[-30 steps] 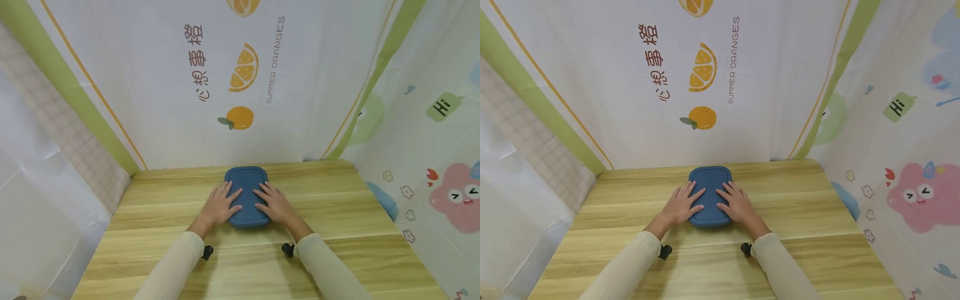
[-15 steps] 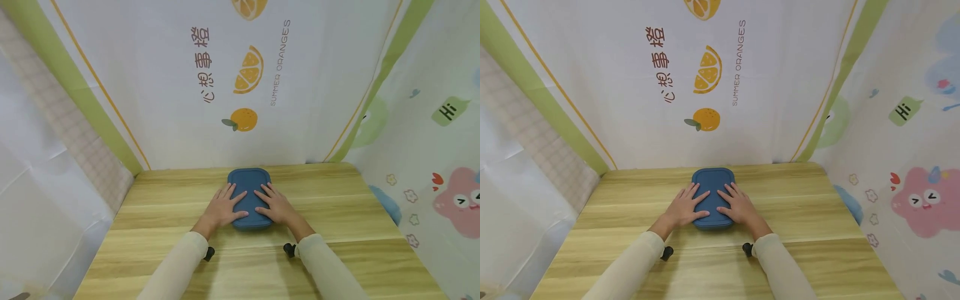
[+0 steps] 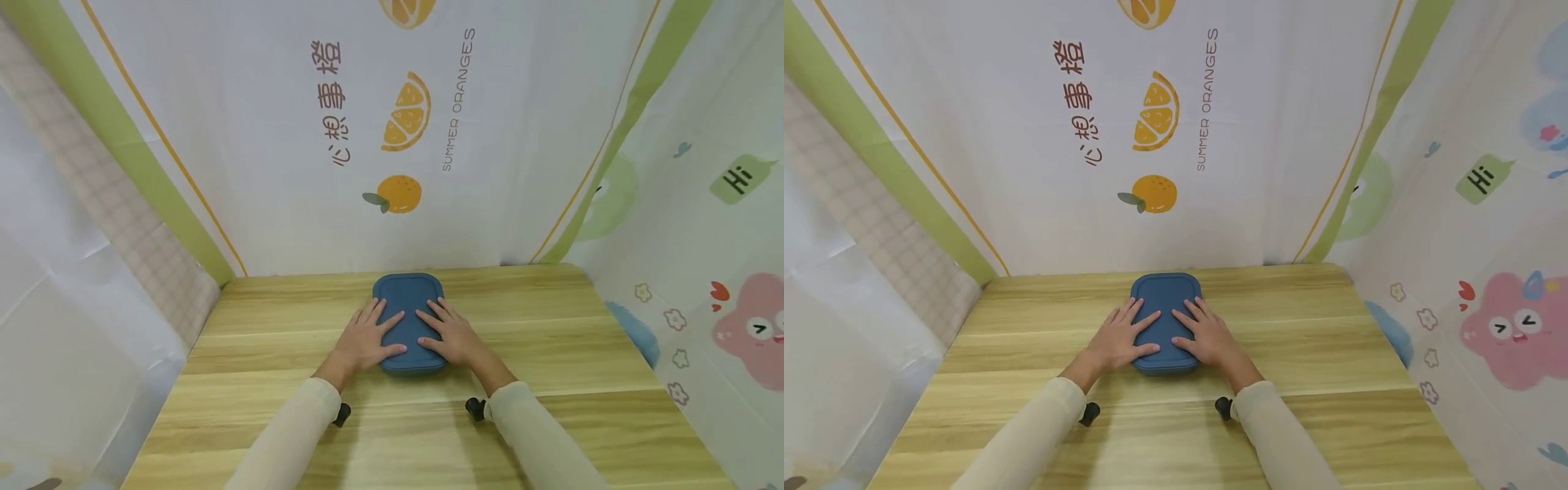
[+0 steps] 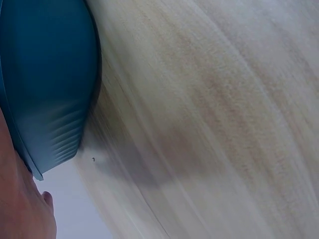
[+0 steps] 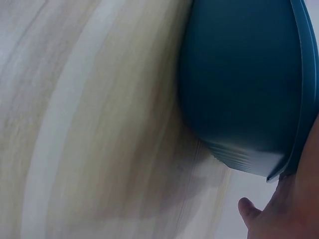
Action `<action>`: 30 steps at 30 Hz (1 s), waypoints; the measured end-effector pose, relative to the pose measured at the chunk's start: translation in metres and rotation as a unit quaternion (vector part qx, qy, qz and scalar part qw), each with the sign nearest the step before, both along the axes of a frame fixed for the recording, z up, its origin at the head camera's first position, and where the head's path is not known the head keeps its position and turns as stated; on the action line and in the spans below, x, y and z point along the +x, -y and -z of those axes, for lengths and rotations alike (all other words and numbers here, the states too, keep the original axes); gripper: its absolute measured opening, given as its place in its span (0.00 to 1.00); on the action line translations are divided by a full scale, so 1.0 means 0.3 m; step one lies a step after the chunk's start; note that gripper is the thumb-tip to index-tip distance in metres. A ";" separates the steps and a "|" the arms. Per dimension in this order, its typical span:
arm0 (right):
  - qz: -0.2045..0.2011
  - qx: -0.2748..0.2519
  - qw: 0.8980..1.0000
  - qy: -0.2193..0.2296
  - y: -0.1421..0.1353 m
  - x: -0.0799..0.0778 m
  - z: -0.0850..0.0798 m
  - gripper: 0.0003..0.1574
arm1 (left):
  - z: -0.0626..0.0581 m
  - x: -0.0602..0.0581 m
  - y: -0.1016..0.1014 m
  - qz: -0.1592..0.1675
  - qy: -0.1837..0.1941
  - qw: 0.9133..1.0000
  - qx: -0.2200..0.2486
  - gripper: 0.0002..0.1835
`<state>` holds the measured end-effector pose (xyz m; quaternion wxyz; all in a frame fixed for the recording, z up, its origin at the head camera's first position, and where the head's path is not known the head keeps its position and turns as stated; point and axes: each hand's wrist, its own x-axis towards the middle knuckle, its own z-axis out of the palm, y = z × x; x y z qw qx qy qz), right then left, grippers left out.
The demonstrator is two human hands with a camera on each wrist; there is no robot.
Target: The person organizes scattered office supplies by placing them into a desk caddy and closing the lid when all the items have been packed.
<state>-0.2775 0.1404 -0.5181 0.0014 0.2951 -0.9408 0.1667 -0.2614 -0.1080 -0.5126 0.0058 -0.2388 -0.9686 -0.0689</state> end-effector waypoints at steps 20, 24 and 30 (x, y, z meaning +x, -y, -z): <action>0.003 -0.013 1.000 -0.012 0.002 0.019 0.036 0.40 | 0.015 0.022 -0.001 -0.002 0.008 1.000 -0.007 0.43; 0.009 -0.024 0.999 -0.023 -0.007 0.012 0.039 0.40 | 0.010 0.011 -0.009 -0.007 0.002 1.000 -0.013 0.44; 0.015 -0.046 0.998 -0.048 -0.012 -0.016 0.036 0.40 | -0.006 -0.012 -0.002 -0.012 -0.018 0.999 -0.036 0.44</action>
